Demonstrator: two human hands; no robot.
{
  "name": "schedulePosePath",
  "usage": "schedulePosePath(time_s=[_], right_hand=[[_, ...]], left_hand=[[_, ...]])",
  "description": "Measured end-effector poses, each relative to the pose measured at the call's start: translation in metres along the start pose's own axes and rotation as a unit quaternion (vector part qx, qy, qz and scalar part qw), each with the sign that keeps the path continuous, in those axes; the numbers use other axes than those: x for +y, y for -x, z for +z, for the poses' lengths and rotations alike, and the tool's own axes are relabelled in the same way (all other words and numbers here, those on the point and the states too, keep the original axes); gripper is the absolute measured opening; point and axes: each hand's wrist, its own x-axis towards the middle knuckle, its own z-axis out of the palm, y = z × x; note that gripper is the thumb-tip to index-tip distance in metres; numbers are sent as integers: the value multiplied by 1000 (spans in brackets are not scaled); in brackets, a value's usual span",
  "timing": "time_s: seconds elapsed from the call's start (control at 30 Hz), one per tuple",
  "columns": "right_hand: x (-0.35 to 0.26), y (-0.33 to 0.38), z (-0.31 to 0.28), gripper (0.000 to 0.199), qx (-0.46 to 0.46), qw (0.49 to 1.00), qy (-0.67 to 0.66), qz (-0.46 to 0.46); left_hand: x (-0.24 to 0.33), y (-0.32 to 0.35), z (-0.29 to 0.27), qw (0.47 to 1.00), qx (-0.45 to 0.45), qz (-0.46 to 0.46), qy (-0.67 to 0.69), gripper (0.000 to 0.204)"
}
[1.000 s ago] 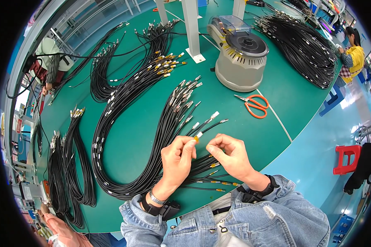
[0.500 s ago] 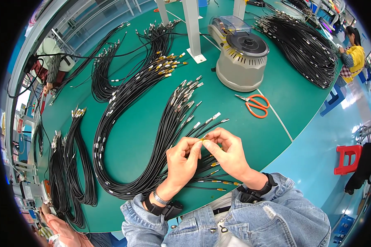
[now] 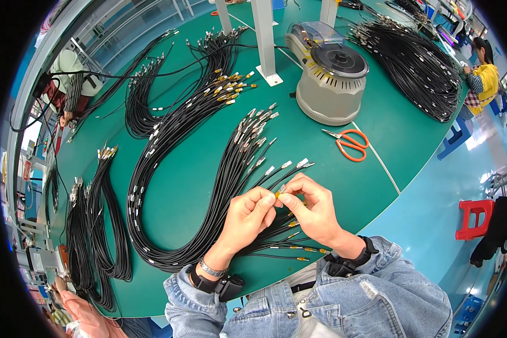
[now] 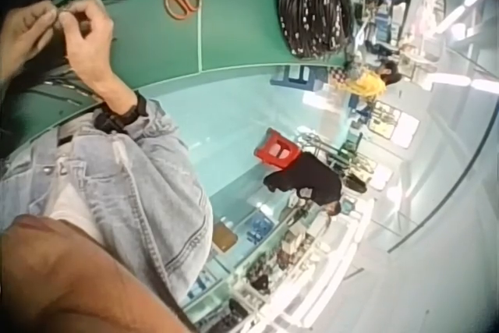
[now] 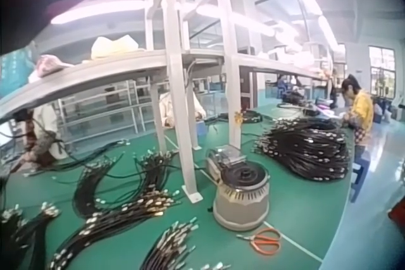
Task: The person picks up a cable by hand, applies a piece of yellow tape to the connector, and presses it down before setting the cable back onto the table.
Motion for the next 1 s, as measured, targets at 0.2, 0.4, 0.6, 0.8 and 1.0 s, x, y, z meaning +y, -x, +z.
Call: schedulePosePath(time_s=[0.2, 0.4, 0.6, 0.8, 1.0], right_hand=[[-2, -3, -2, 10, -33, 999, 8, -29], [-7, -4, 2, 10, -5, 996, -77, 50], [3, -5, -8, 13, -45, 999, -30, 4], [-1, -3, -10, 8, -67, 997, -39, 18], [-8, -10, -16, 12, -85, 993, -60, 60]], left_hand=[[2, -2, -4, 997, -47, -35, 46, 27], [3, -2, -3, 997, -41, -40, 46, 27], [1, -4, -2, 994, -80, -49, 64, 25], [-2, -3, -4, 992, -90, -55, 69, 21], [0, -2, -1, 998, -44, -9, 40, 18]])
